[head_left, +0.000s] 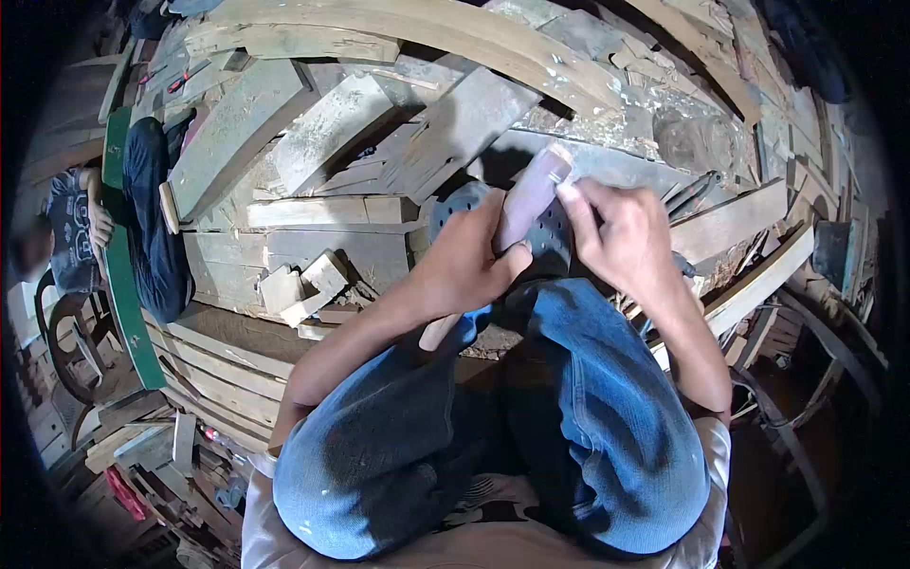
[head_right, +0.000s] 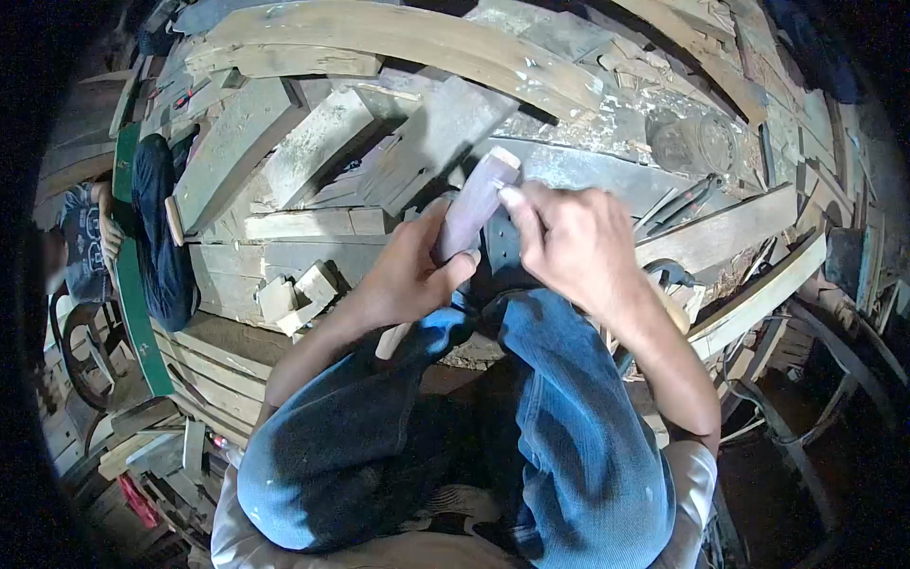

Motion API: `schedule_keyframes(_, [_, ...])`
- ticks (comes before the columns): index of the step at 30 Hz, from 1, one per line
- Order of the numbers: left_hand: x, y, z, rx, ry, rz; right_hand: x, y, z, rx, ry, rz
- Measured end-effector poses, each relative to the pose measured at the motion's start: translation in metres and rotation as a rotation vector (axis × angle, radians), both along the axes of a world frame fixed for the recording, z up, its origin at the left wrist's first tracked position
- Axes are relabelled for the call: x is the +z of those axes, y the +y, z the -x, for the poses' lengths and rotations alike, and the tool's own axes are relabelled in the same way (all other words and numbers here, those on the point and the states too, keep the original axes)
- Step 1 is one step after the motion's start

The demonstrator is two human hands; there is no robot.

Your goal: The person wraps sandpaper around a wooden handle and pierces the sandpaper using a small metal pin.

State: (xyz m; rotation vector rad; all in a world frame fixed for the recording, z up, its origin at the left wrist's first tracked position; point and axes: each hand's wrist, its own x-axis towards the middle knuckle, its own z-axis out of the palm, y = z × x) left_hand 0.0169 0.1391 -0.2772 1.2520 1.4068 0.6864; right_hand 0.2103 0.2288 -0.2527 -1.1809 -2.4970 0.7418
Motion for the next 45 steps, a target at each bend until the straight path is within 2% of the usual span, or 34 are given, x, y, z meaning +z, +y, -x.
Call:
schedule_keyframes(2, [0.001, 0.000, -0.001, 0.025, -0.038, 0.006, 0.000, -0.004, 0.000, -0.028, 0.014, 0.000])
schedule_keyframes(5, [-0.003, 0.000, 0.000, 0.029, -0.078, -0.065, -0.001, -0.017, -0.003, 0.113, 0.039, -0.066])
schedule_keyframes(7, [0.003, 0.002, 0.000, 0.007, -0.023, -0.019, 0.001, 0.000, -0.003, 0.012, 0.010, 0.010])
schedule_keyframes(9, [0.000, 0.001, 0.000, 0.045, -0.112, 0.070, 0.002, -0.002, -0.003, -0.015, -0.023, -0.005])
schedule_keyframes(12, [0.008, 0.003, 0.000, 0.052, -0.066, 0.070, 0.005, -0.017, -0.003, 0.114, -0.015, 0.000])
schedule_keyframes(15, [0.005, 0.003, -0.001, 0.086, -0.078, 0.130, 0.007, -0.006, -0.001, 0.024, -0.018, -0.023])
schedule_keyframes(16, [0.015, 0.004, -0.001, 0.063, -0.018, 0.100, 0.008, -0.003, -0.001, -0.020, -0.047, -0.037])
schedule_keyframes(19, [0.011, 0.004, -0.001, 0.042, -0.049, 0.072, 0.002, -0.011, -0.002, 0.115, 0.047, -0.098])
schedule_keyframes(21, [0.011, 0.004, -0.003, 0.054, -0.048, 0.075, -0.001, 0.007, -0.004, 0.001, -0.029, -0.022])
schedule_keyframes(23, [0.011, 0.003, -0.003, 0.075, -0.083, 0.098, 0.004, 0.000, -0.003, 0.002, -0.028, -0.071])
schedule_keyframes(25, [0.004, 0.000, -0.003, 0.065, -0.086, 0.069, 0.001, -0.016, -0.001, 0.097, 0.046, -0.097])
schedule_keyframes(26, [0.001, 0.001, -0.003, 0.055, -0.057, 0.040, 0.002, -0.011, -0.003, 0.108, -0.025, -0.039])
schedule_keyframes(29, [0.000, 0.002, -0.002, 0.059, -0.054, 0.039, -0.001, 0.004, -0.004, -0.006, -0.096, -0.148])
schedule_keyframes(31, [0.012, 0.004, -0.002, 0.031, -0.025, 0.072, 0.002, -0.013, -0.003, 0.074, -0.011, -0.015])
schedule_keyframes(33, [0.012, 0.006, -0.002, 0.038, -0.013, 0.078, 0.005, -0.015, -0.004, 0.137, 0.005, -0.057])
schedule_keyframes(35, [0.008, 0.003, -0.002, 0.044, 0.001, 0.093, 0.005, 0.002, -0.002, -0.001, -0.135, 0.055])
schedule_keyframes(37, [0.004, 0.003, -0.003, 0.059, -0.078, 0.023, 0.006, -0.001, 0.000, -0.027, -0.113, -0.020])
schedule_keyframes(39, [0.007, 0.001, -0.002, 0.050, -0.072, 0.068, 0.012, -0.019, 0.000, 0.112, -0.053, -0.011])
schedule_keyframes(41, [0.005, 0.003, -0.003, 0.053, 0.005, -0.036, 0.006, -0.010, -0.003, 0.111, -0.017, 0.011])
schedule_keyframes(43, [0.007, 0.004, -0.003, 0.039, -0.014, 0.066, 0.000, 0.003, 0.000, -0.026, -0.030, -0.046])
schedule_keyframes(44, [0.007, 0.003, -0.003, 0.047, -0.019, 0.052, 0.005, -0.004, 0.001, -0.003, -0.037, 0.025])
schedule_keyframes(45, [0.010, 0.003, -0.003, 0.051, -0.025, 0.043, 0.002, -0.013, 0.003, 0.054, 0.041, -0.018])
